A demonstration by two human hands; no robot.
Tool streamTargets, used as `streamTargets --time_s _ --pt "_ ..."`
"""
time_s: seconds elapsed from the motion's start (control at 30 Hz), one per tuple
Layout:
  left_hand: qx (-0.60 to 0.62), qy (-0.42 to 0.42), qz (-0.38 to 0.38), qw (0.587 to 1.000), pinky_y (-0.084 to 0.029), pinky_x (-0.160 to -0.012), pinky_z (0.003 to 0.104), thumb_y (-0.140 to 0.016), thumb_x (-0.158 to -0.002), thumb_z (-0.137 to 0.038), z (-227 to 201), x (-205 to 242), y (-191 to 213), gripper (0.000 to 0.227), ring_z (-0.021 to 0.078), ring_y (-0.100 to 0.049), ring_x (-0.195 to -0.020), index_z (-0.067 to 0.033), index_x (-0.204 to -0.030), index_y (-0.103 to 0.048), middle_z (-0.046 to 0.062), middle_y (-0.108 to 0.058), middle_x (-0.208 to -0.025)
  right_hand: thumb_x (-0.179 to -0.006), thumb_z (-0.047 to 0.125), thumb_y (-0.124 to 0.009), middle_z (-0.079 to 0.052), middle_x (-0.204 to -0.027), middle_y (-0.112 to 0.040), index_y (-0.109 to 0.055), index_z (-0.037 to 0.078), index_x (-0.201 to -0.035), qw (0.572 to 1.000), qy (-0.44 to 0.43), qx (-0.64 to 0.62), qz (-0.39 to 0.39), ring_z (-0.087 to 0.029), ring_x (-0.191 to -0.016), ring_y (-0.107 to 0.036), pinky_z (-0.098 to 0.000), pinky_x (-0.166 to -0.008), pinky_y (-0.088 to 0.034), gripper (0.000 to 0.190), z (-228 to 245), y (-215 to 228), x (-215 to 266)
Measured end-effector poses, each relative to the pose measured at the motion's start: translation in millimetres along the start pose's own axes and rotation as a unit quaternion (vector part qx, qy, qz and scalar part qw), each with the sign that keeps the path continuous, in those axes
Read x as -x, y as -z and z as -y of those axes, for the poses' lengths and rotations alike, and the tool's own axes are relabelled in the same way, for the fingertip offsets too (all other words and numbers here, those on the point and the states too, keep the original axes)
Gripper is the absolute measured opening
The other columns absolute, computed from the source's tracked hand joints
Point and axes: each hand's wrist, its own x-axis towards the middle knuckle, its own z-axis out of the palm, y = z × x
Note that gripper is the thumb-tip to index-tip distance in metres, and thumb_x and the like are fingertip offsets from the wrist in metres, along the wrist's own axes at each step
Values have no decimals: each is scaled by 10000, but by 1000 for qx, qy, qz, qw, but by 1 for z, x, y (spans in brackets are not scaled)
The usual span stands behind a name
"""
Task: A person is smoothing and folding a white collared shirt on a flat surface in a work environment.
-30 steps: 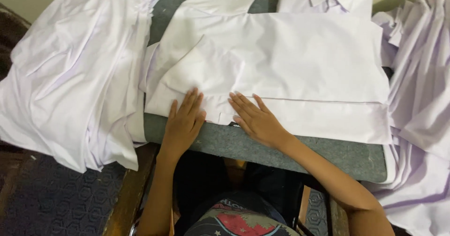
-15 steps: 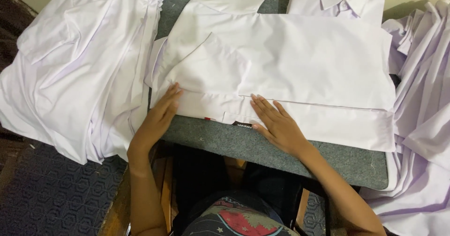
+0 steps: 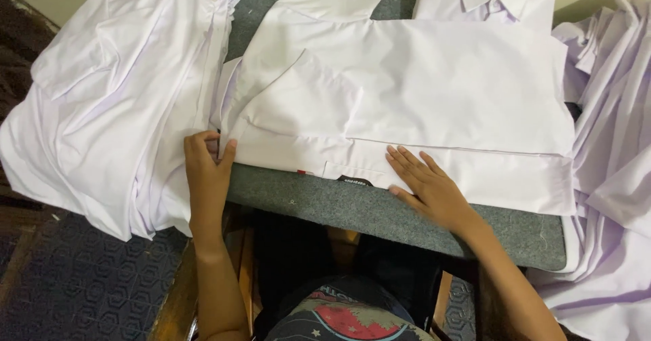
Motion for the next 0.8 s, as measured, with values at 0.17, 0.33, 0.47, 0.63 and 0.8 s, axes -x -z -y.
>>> streamTargets --time_s 0.17,0.33,0.47,0.63,0.8 --pt "-76 64 55 994 -519 -820 524 -586 -1107 -417 -8 -12 -4 467 386 -622 -975 38 -1178 -507 217 -597 -1000 -1020 391 -542 -61 -1598 -458 -462 132 -1533 996 -30 -86 -22 -239 -1501 -364 -462 -1251 -198 581 -10 23 31" --pt "-115 93 68 987 -530 -693 482 -609 -1095 -527 2 -17 -12 545 348 -665 -794 10 -1000 -592 175 -631 -804 -967 305 -564 -90 -1598 -451 -435 146 -1553 994 -69 -73 -51 -289 -1493 -372 -503 -1231 -248 621 -58 17 79" --pt "-76 109 48 990 -430 -708 453 -653 -1005 -517 1 -17 -10 505 321 -577 -766 -16 -1006 -591 119 -624 -821 -875 20 -477 -69 -1701 -221 -239 161 -1619 992 -93 -81 -38 -259 -1570 -177 -495 -1267 -80 794 -100 16 125" --pt "-88 97 26 991 -464 -715 455 -715 -975 -503 23 -20 -17 507 312 -625 -780 -3 -1043 -665 110 -693 -869 -707 -64 -509 -89 -1683 -291 -290 105 -1607 986 -147 51 -59 -270 -1544 -265 -504 -1244 -203 942 -136 2 169" --pt "-79 139 40 986 -477 -865 493 -689 -952 -540 3 -21 -9 616 397 -642 -1030 36 -1167 -654 202 -714 -1099 -827 -30 -550 -60 -1641 -449 -385 116 -1611 950 -145 254 -105 -195 -1462 -471 -478 -1285 -303 814 -122 6 184"
